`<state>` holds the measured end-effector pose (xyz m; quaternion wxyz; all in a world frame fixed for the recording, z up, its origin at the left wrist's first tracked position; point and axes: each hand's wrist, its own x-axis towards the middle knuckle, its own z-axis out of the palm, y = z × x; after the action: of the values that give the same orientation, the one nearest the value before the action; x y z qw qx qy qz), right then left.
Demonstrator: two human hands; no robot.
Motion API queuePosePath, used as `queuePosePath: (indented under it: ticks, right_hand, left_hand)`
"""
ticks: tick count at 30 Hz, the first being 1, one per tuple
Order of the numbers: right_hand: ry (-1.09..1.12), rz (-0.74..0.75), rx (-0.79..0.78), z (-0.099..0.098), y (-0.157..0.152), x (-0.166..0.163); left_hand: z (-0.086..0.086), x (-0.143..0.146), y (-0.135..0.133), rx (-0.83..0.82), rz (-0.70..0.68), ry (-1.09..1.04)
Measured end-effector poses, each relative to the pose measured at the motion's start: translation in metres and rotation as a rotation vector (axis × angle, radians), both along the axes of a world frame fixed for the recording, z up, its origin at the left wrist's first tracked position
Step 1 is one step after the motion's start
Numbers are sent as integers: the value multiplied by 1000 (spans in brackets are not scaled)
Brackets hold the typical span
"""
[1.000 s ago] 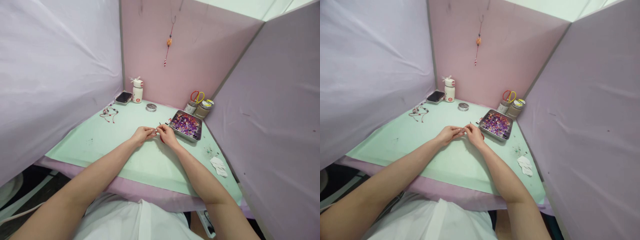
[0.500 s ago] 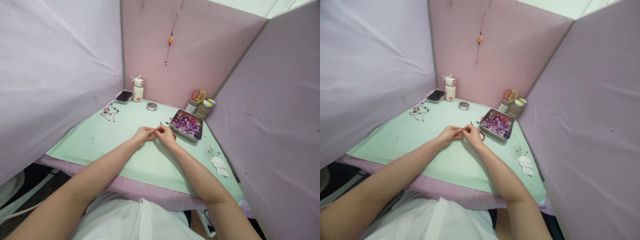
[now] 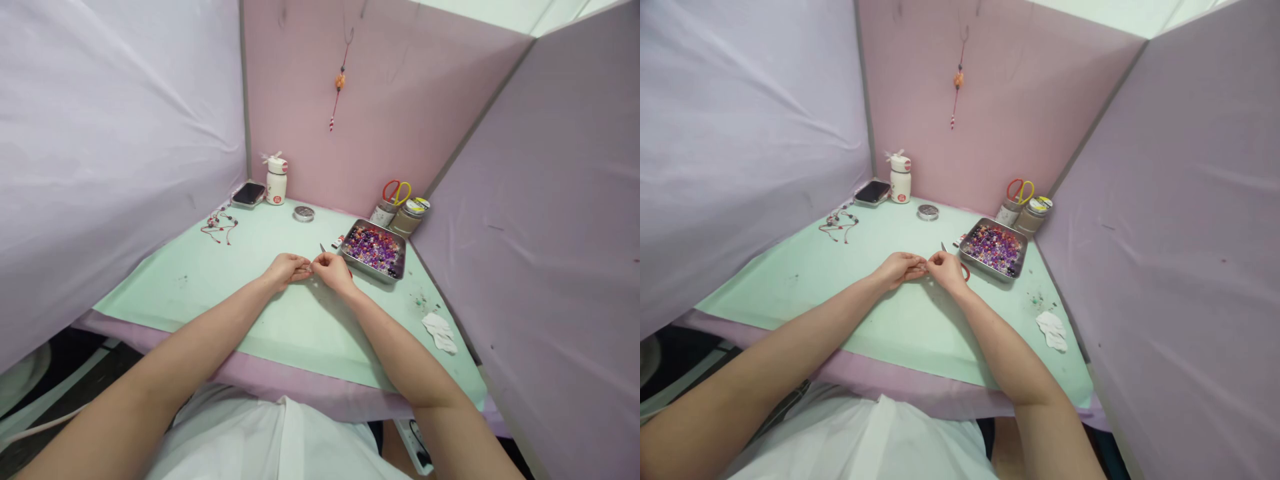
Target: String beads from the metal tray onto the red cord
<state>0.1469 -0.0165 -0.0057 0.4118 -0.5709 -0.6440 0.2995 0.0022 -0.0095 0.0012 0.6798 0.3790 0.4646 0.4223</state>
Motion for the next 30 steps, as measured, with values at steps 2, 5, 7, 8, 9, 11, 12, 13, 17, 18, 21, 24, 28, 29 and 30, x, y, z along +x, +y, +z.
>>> queuePosePath:
  ticks: [2, 5, 7, 8, 9, 11, 12, 13, 17, 18, 21, 24, 28, 29, 30]
  right_hand:
    - [66, -1, -63, 0, 0, 0]
    - [197, 1, -160, 0, 0, -2]
    - [265, 11, -206, -1, 0, -3]
    - [286, 17, -220, -1, 0, -4]
    - [300, 22, -227, -2, 0, -4]
    - [311, 37, -226, -4, 0, -5]
    - [310, 45, -224, -5, 0, -5]
    - [305, 54, -223, -6, 0, -5]
    - [287, 105, -241, -9, 1, -4]
    - [292, 118, -253, -9, 1, -4]
    - [350, 117, -299, -6, -1, -5]
    - [486, 53, -315, 0, -4, -7]
    - [699, -45, -284, 6, -3, -8]
    - [742, -66, -271, 6, -3, -7]
    - [778, -86, -258, 6, -2, -7]
  left_hand:
    - [1, 0, 0, -9, 13, 7]
    - [2, 0, 1, -23, 30, 11]
    - [1, 0, 1, -19, 36, 8]
    - [0, 1, 1, -15, 37, 6]
    - [-1, 1, 1, -11, 36, 3]
    - [-3, 1, 2, -1, 30, -7]
    - [-3, 1, 2, 6, 22, -15]
    - [-4, 1, 2, 13, 11, -23]
    - [-5, 1, 1, 45, -32, -44]
    - [-5, 1, 1, 47, -36, -49]
    - [-3, 1, 1, 34, -27, -77]
    - [-2, 0, 2, -18, 14, -152]
    - [-3, 2, 1, -82, 0, -286]
    - [-3, 4, -1, -80, -34, -295]
    - [-4, 6, -3, -68, -73, -296]
